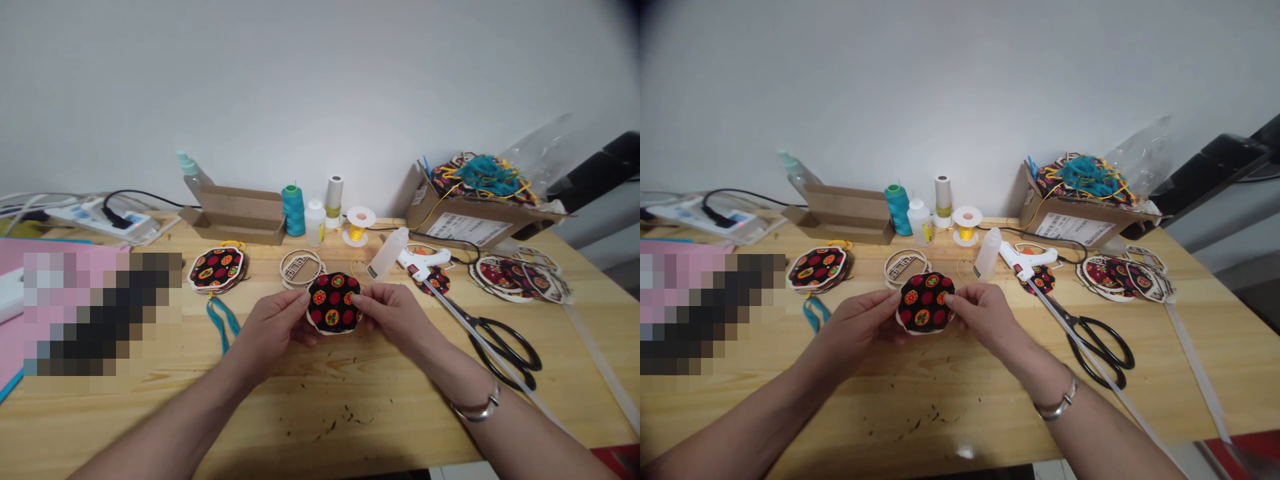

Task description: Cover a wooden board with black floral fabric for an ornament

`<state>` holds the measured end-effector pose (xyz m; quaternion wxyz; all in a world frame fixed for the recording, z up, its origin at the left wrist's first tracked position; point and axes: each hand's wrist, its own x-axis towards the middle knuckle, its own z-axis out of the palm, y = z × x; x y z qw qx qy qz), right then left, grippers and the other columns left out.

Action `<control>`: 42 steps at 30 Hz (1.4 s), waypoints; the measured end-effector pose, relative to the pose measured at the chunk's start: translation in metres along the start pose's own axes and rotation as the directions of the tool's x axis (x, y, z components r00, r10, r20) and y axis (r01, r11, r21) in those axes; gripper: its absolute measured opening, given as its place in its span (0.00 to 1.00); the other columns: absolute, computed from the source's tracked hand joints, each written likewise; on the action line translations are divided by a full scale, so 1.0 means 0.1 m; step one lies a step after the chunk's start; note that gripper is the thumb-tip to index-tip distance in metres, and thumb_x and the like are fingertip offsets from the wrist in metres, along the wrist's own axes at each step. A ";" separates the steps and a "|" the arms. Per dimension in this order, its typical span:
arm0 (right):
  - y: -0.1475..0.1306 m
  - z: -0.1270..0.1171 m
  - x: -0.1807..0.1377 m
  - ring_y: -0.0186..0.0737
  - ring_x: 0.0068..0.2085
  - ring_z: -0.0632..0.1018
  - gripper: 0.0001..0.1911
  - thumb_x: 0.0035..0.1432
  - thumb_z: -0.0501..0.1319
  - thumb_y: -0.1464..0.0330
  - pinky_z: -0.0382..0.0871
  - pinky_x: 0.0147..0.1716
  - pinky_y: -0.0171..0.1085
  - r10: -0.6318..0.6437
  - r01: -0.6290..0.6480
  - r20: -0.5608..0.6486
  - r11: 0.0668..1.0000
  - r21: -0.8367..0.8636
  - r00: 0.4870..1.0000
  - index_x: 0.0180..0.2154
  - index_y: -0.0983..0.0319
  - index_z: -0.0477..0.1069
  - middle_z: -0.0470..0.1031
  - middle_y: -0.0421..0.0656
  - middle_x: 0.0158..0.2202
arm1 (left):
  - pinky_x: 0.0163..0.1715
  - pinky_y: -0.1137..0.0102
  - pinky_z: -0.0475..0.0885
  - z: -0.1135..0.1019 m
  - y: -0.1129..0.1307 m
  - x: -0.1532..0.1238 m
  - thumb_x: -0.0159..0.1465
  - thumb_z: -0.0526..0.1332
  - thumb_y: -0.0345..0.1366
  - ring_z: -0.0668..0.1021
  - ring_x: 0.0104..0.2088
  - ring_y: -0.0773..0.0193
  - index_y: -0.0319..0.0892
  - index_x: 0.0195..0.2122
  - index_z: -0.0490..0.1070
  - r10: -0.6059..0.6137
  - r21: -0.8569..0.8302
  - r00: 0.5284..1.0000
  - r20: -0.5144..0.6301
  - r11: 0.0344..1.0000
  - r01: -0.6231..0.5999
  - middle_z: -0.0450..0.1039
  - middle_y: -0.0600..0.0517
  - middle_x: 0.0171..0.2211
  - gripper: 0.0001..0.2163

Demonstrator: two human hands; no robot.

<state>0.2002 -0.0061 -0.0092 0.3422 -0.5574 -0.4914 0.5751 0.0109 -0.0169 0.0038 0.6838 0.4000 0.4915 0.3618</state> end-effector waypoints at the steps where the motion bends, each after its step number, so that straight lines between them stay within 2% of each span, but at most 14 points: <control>1: 0.00 0.00 0.00 0.27 0.17 0.61 0.15 0.47 0.63 0.59 0.48 0.17 0.31 0.004 -0.004 0.002 1.000 0.004 1.000 0.19 0.62 0.66 0.63 0.36 0.14 | 0.22 0.75 0.71 0.00 0.00 0.00 0.58 0.60 0.41 0.76 0.23 0.67 0.41 0.33 0.76 0.000 -0.004 1.000 -0.001 1.000 0.000 0.78 0.51 0.26 0.10; 7: 0.00 0.02 -0.01 0.27 0.17 0.61 0.16 0.44 0.64 0.58 0.49 0.16 0.30 0.009 -0.009 -0.024 1.000 0.013 1.000 0.19 0.63 0.66 0.63 0.35 0.15 | 0.20 0.74 0.71 0.00 -0.02 0.00 0.57 0.60 0.46 0.76 0.21 0.67 0.39 0.32 0.76 -0.016 -0.037 1.000 -0.017 0.999 0.015 0.78 0.50 0.24 0.14; 12: 0.01 0.05 -0.02 0.27 0.17 0.61 0.16 0.45 0.63 0.57 0.50 0.17 0.31 0.024 -0.023 0.023 1.000 -0.011 0.999 0.20 0.63 0.67 0.64 0.36 0.15 | 0.17 0.75 0.69 0.00 -0.04 0.02 0.56 0.60 0.47 0.71 0.18 0.69 0.38 0.28 0.75 -0.014 0.024 0.999 -0.050 1.000 0.016 0.74 0.53 0.19 0.16; 15: 0.01 0.06 -0.02 0.27 0.17 0.60 0.15 0.46 0.62 0.58 0.50 0.17 0.31 0.004 -0.003 0.059 1.000 -0.015 0.998 0.20 0.63 0.67 0.63 0.35 0.15 | 0.18 0.76 0.68 0.01 -0.03 0.04 0.55 0.62 0.45 0.72 0.18 0.70 0.39 0.29 0.75 -0.010 0.015 0.997 -0.072 1.000 0.012 0.73 0.55 0.19 0.13; 19: -0.02 0.06 -0.05 0.27 0.18 0.60 0.14 0.47 0.62 0.60 0.49 0.18 0.31 -0.008 0.013 0.075 0.997 -0.071 0.997 0.20 0.63 0.68 0.62 0.35 0.14 | 0.25 0.76 0.70 0.01 0.00 0.04 0.52 0.66 0.40 0.75 0.23 0.69 0.40 0.30 0.75 0.013 -0.022 0.993 -0.113 1.000 -0.015 0.77 0.55 0.23 0.09; 25: -0.06 0.06 -0.06 0.28 0.18 0.60 0.13 0.48 0.62 0.60 0.51 0.18 0.31 0.002 0.004 0.056 0.993 -0.117 0.998 0.21 0.64 0.69 0.63 0.36 0.15 | 0.19 0.80 0.65 0.02 0.01 0.02 0.53 0.66 0.38 0.71 0.18 0.73 0.39 0.25 0.74 0.047 0.085 0.987 -0.156 0.996 -0.034 0.73 0.58 0.18 0.07; 30: -0.05 0.06 -0.05 0.27 0.19 0.60 0.12 0.47 0.62 0.61 0.51 0.18 0.30 0.026 -0.022 0.047 0.996 -0.085 0.999 0.22 0.64 0.70 0.64 0.36 0.17 | 0.19 0.79 0.66 0.01 -0.01 0.03 0.53 0.65 0.39 0.71 0.18 0.72 0.39 0.26 0.74 0.046 0.089 0.989 -0.144 0.995 -0.033 0.72 0.58 0.17 0.07; 35: -0.02 0.04 -0.03 0.27 0.19 0.61 0.14 0.47 0.62 0.60 0.52 0.18 0.30 -0.014 0.018 0.062 0.998 -0.063 0.998 0.22 0.64 0.69 0.65 0.36 0.17 | 0.22 0.78 0.69 0.02 -0.01 0.02 0.52 0.65 0.37 0.74 0.20 0.71 0.39 0.29 0.75 0.018 0.038 0.991 -0.132 0.999 -0.013 0.75 0.56 0.20 0.07; 39: -0.01 0.02 -0.03 0.27 0.19 0.61 0.14 0.47 0.62 0.59 0.52 0.19 0.30 -0.013 0.015 0.046 0.998 -0.055 0.999 0.23 0.65 0.70 0.65 0.36 0.17 | 0.23 0.76 0.71 0.01 -0.02 0.02 0.54 0.64 0.38 0.76 0.25 0.67 0.39 0.36 0.75 -0.022 0.020 0.999 -0.044 1.000 0.023 0.77 0.53 0.25 0.11; 42: -0.01 0.02 -0.03 0.27 0.19 0.62 0.14 0.46 0.62 0.59 0.53 0.19 0.30 -0.017 0.019 0.035 0.999 -0.050 0.999 0.23 0.64 0.70 0.66 0.37 0.18 | 0.20 0.76 0.71 0.00 -0.04 0.02 0.55 0.63 0.40 0.75 0.22 0.68 0.38 0.34 0.75 -0.062 0.049 0.998 -0.002 0.997 0.062 0.77 0.51 0.25 0.11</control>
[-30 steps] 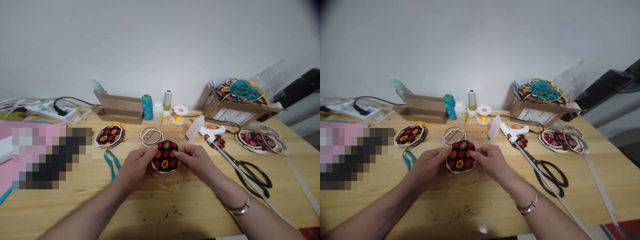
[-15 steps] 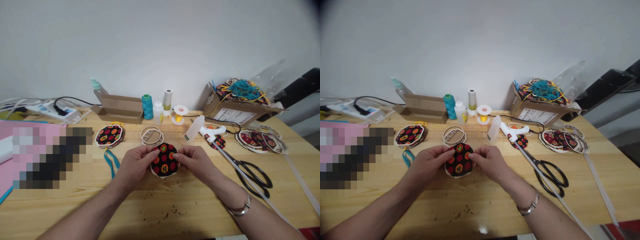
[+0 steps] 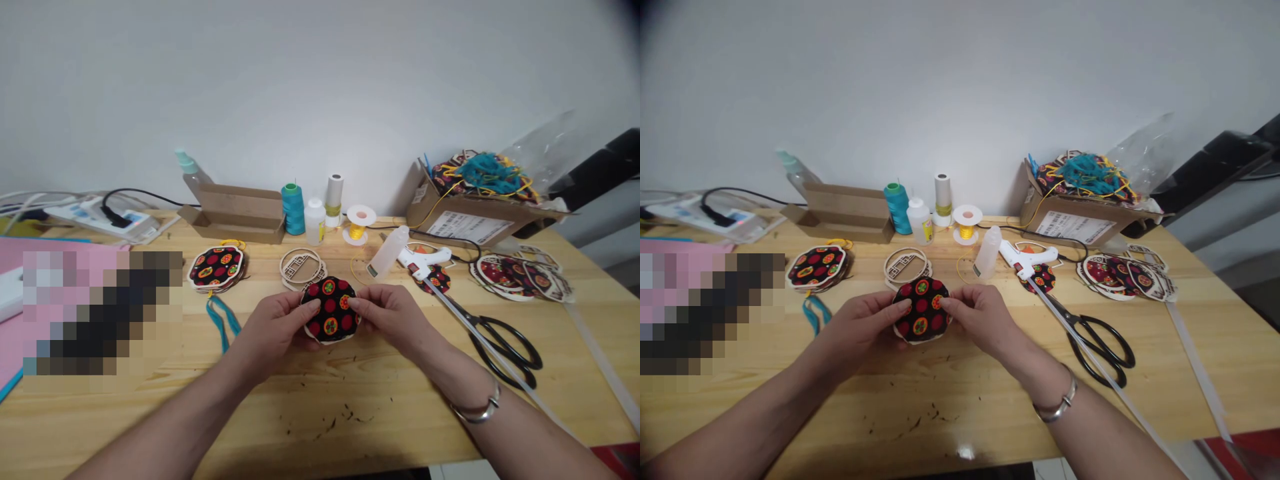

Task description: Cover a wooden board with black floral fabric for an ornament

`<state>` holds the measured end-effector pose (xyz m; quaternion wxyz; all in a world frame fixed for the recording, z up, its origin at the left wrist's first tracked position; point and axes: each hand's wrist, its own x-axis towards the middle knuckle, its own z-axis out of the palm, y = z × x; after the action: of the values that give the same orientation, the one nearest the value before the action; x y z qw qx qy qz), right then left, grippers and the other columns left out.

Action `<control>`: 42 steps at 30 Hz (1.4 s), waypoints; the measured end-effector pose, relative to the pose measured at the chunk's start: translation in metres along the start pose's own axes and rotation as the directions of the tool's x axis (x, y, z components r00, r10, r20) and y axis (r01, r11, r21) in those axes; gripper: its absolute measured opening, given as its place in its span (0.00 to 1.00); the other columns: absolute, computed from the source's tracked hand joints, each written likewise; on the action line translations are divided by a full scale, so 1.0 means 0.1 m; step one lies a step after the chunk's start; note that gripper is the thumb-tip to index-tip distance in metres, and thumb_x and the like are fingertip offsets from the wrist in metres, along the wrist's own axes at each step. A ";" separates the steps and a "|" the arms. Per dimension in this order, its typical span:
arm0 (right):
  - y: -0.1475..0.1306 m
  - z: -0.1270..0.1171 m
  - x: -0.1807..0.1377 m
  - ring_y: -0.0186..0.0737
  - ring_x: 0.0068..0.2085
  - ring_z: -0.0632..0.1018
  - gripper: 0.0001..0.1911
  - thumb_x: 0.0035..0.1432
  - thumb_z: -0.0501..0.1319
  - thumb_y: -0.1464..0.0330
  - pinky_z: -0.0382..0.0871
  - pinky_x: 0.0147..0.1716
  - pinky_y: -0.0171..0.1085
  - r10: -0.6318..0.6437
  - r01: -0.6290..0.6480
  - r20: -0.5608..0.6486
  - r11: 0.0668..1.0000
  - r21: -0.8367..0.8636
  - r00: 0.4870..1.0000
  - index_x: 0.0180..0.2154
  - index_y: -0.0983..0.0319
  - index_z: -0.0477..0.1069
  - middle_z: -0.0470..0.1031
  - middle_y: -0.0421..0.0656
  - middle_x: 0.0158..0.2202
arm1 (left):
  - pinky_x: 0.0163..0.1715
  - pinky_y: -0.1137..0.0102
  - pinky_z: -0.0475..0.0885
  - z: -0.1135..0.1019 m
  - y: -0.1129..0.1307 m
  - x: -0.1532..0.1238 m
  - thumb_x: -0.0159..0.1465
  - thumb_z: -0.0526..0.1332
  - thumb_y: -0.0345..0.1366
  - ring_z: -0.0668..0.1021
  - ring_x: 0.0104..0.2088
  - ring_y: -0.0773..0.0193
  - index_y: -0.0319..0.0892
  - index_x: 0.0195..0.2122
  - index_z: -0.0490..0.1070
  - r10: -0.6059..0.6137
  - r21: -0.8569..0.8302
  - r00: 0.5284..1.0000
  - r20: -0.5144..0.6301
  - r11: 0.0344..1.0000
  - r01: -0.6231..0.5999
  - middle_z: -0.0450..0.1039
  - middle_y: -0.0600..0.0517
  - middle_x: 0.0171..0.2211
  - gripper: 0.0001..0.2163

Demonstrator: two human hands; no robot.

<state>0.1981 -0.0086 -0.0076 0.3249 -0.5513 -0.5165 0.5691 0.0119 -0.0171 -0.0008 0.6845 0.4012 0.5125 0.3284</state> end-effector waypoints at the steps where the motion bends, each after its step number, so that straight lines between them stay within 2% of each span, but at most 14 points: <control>1: 0.00 0.00 0.00 0.28 0.19 0.63 0.14 0.46 0.62 0.59 0.54 0.19 0.30 -0.012 0.012 -0.002 1.000 -0.002 1.000 0.23 0.64 0.70 0.67 0.37 0.18 | 0.20 0.76 0.71 0.00 -0.01 0.00 0.56 0.62 0.41 0.75 0.22 0.68 0.38 0.33 0.75 -0.013 -0.003 1.000 0.010 1.000 0.013 0.77 0.51 0.25 0.11; 6: 0.04 0.00 0.02 0.28 0.19 0.63 0.14 0.48 0.62 0.59 0.54 0.19 0.31 -0.019 0.019 -0.010 1.000 0.003 1.000 0.24 0.64 0.71 0.67 0.38 0.18 | 0.19 0.74 0.72 -0.01 -0.03 0.01 0.57 0.61 0.42 0.78 0.22 0.65 0.37 0.31 0.74 -0.037 -0.016 0.997 0.061 0.999 0.038 0.78 0.49 0.25 0.11; 17: 0.03 0.00 0.02 0.27 0.19 0.62 0.13 0.47 0.62 0.60 0.53 0.19 0.31 0.004 -0.002 -0.033 0.998 0.061 0.999 0.24 0.64 0.71 0.67 0.37 0.18 | 0.21 0.74 0.73 0.02 0.01 0.02 0.55 0.63 0.39 0.77 0.21 0.67 0.38 0.27 0.74 -0.033 0.055 0.999 0.000 0.998 0.033 0.77 0.51 0.23 0.08; 34: 0.02 0.00 0.01 0.27 0.21 0.64 0.12 0.48 0.62 0.61 0.55 0.20 0.31 -0.021 0.022 -0.043 0.999 0.023 0.999 0.24 0.64 0.72 0.69 0.38 0.19 | 0.24 0.74 0.74 0.02 0.01 -0.01 0.54 0.64 0.37 0.77 0.23 0.67 0.40 0.29 0.75 -0.016 0.095 1.000 0.026 0.995 0.014 0.79 0.53 0.26 0.06; 42: 0.00 0.00 0.01 0.27 0.19 0.63 0.15 0.49 0.61 0.57 0.54 0.18 0.30 -0.018 0.019 -0.036 0.999 0.040 0.999 0.23 0.64 0.72 0.68 0.38 0.17 | 0.24 0.73 0.73 0.03 0.03 -0.03 0.53 0.64 0.37 0.77 0.23 0.67 0.39 0.29 0.75 -0.009 0.080 1.000 -0.006 0.997 0.009 0.78 0.52 0.25 0.07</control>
<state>0.1984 -0.0081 -0.0080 0.3503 -0.5497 -0.5040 0.5666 0.0137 -0.0191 0.0042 0.6679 0.4252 0.5289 0.3055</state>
